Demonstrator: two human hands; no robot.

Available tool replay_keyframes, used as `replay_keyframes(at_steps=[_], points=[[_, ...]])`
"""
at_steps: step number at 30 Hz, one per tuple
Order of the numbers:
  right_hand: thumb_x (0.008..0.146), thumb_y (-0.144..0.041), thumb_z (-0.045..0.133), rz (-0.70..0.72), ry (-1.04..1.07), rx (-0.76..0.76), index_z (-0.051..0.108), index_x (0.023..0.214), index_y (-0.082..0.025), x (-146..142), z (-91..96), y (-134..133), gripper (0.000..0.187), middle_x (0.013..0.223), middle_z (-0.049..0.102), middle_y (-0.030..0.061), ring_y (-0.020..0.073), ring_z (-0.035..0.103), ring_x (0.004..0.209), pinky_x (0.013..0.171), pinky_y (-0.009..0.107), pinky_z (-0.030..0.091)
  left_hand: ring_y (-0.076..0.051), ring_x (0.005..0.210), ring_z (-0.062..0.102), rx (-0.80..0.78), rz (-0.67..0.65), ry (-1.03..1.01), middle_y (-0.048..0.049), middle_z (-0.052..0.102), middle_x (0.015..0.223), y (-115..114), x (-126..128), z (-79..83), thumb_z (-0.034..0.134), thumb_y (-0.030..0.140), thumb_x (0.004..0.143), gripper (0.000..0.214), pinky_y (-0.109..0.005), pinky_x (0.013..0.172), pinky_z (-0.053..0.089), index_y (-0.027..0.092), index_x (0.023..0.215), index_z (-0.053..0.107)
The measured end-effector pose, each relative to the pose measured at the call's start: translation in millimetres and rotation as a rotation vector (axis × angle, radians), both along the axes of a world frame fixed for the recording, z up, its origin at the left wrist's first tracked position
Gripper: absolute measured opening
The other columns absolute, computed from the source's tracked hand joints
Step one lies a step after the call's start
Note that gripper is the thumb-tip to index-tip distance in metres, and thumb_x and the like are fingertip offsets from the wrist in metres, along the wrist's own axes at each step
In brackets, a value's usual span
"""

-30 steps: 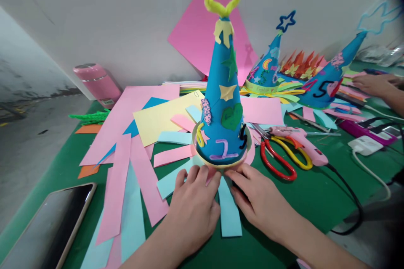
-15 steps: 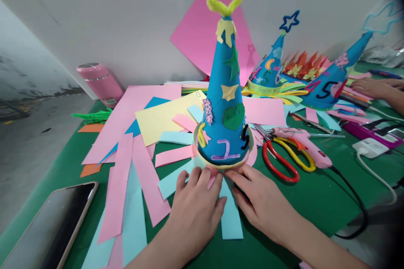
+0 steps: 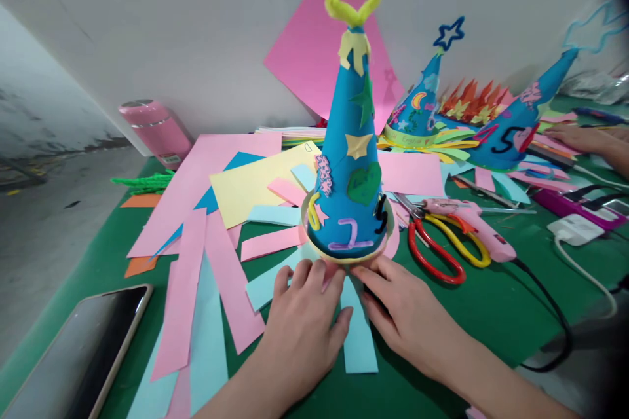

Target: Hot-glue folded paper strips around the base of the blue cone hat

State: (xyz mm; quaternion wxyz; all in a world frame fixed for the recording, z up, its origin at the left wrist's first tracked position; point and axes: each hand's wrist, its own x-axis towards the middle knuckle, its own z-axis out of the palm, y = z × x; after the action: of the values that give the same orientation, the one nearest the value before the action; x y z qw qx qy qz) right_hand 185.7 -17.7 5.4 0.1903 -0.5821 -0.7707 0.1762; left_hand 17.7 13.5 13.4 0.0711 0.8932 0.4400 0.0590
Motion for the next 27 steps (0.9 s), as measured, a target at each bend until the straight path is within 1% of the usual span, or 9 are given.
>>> replay_keyframes(at_steps=[4, 12, 17, 22, 27], points=[[0.085, -0.017, 0.038, -0.005, 0.028, 0.0, 0.05, 0.11, -0.019, 1.0, 0.4, -0.4, 0.029, 0.098, 0.05, 0.0073, 0.0184, 0.05, 0.09, 0.079, 0.034, 0.044, -0.028, 0.101, 0.043, 0.008, 0.001, 0.004, -0.006, 0.053, 0.109, 0.3, 0.0, -0.8, 0.038, 0.035, 0.083, 0.033, -0.05, 0.087, 0.032, 0.024, 0.112, 0.05], [0.084, -0.017, 0.038, 0.016, 0.003, 0.023, 0.053, 0.108, -0.02, 0.4, 2.9, 1.9, 0.028, 0.093, 0.052, 0.0075, 0.0185, 0.052, 0.086, 0.075, 0.034, 0.046, -0.028, 0.102, 0.043, 0.033, 0.001, -0.004, -0.0063, 0.053, 0.11, 0.3, 0.7, -1.7, 0.039, 0.034, 0.083, 0.033, -0.051, 0.088, 0.031, 0.024, 0.112, 0.049], [0.084, -0.017, 0.038, 0.021, -0.034, 0.03, 0.055, 0.107, -0.021, 0.2, 3.1, 3.3, 0.029, 0.091, 0.053, 0.0077, 0.0193, 0.053, 0.085, 0.072, 0.034, 0.047, -0.028, 0.1, 0.044, 0.019, -0.012, 0.003, -0.0064, 0.053, 0.11, 1.2, 0.1, 0.6, 0.04, 0.034, 0.083, 0.033, -0.05, 0.087, 0.033, 0.024, 0.112, 0.049], [0.083, -0.016, 0.039, 0.023, -0.004, 0.022, 0.052, 0.111, -0.022, 1.2, 2.5, 2.0, 0.031, 0.095, 0.053, 0.0076, 0.0196, 0.052, 0.088, 0.076, 0.035, 0.046, -0.028, 0.101, 0.044, 0.011, -0.014, 0.002, -0.0065, 0.052, 0.111, 1.4, 0.2, 2.0, 0.04, 0.034, 0.082, 0.033, -0.05, 0.087, 0.033, 0.024, 0.113, 0.049], [0.084, -0.016, 0.039, 0.022, 0.023, 0.007, 0.054, 0.108, -0.019, 3.6, 2.5, -0.1, 0.029, 0.097, 0.053, 0.0083, 0.0195, 0.051, 0.091, 0.08, 0.035, 0.044, -0.028, 0.101, 0.043, 0.004, -0.016, 0.002, -0.0069, 0.052, 0.11, 1.3, -0.4, 2.2, 0.039, 0.034, 0.083, 0.033, -0.05, 0.087, 0.033, 0.023, 0.113, 0.049]])
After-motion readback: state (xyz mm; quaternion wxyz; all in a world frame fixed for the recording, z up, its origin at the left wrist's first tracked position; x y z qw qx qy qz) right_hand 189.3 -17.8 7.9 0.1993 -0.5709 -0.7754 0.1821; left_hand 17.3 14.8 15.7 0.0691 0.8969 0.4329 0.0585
